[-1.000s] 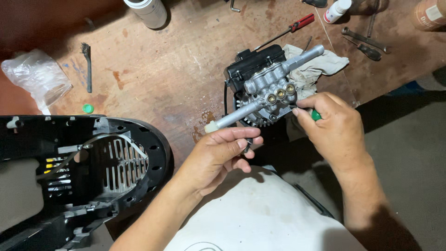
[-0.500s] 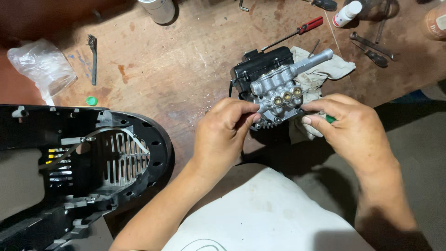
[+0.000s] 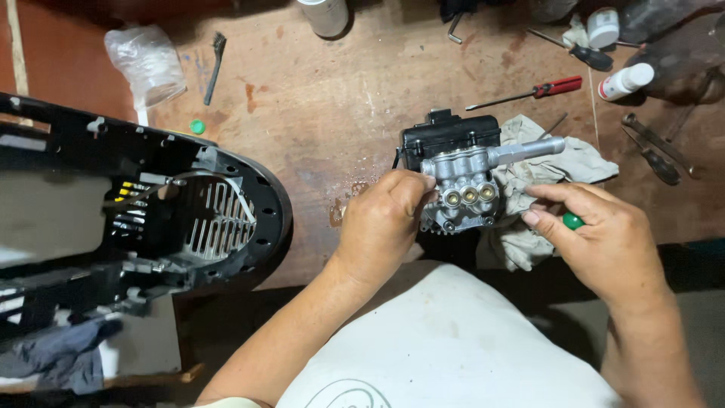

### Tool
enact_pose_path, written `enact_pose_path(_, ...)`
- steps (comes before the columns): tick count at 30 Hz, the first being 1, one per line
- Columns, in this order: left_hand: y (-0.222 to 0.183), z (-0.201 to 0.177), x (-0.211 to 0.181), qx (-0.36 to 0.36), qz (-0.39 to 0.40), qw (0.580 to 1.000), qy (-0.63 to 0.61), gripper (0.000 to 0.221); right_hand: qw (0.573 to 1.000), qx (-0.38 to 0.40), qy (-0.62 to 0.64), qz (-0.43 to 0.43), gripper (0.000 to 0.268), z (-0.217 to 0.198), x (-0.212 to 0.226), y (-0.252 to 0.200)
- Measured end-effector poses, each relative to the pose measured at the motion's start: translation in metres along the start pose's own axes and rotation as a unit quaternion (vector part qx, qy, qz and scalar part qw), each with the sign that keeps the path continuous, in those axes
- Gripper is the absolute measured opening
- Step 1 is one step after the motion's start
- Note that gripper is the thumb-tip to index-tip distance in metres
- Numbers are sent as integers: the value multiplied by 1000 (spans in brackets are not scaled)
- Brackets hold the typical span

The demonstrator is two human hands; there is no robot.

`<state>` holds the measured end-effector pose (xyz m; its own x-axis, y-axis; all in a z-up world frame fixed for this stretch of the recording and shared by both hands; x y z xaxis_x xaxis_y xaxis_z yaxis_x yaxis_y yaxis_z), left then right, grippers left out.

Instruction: The person disassembles a mechanical pump assembly by removing several bolts with a wrench and a screwdriver, separating the silver metal housing from the black motor body.

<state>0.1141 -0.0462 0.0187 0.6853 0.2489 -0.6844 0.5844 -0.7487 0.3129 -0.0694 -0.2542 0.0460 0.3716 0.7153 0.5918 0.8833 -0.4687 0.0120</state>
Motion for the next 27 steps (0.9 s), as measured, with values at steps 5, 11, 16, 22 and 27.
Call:
enact_pose_path(5,-18,9,2,13,-23,999,23,55,998,30,13,-58,31,-31,-4,17)
enact_pose_path(11,-5,22,28,23,-109,981,162,28,993,52,12,-106,31,-53,-2,38)
enact_pose_path(16,0,5,8,29,-45,998,18,11,992,61,65,-84,24,-55,-6,47)
enact_pose_path(22,0,17,20,-19,-182,983,-5,22,874,95,470,-79,77,-45,-48,74)
enact_pose_path(27,11,13,21,39,-242,969,-13,9,837,95,473,-259,41,-50,60,107)
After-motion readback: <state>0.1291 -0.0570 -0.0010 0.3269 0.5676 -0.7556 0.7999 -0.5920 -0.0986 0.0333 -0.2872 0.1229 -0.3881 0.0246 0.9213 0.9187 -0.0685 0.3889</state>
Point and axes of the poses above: each hand's wrist, its own y-axis towards the middle knuckle, its own z-axis out of the palm, x = y × z, the point moved 7 cm from there along y, towards the middle knuckle, and after that the axes turned 4 degrees about -y, right-handed, at the moved point
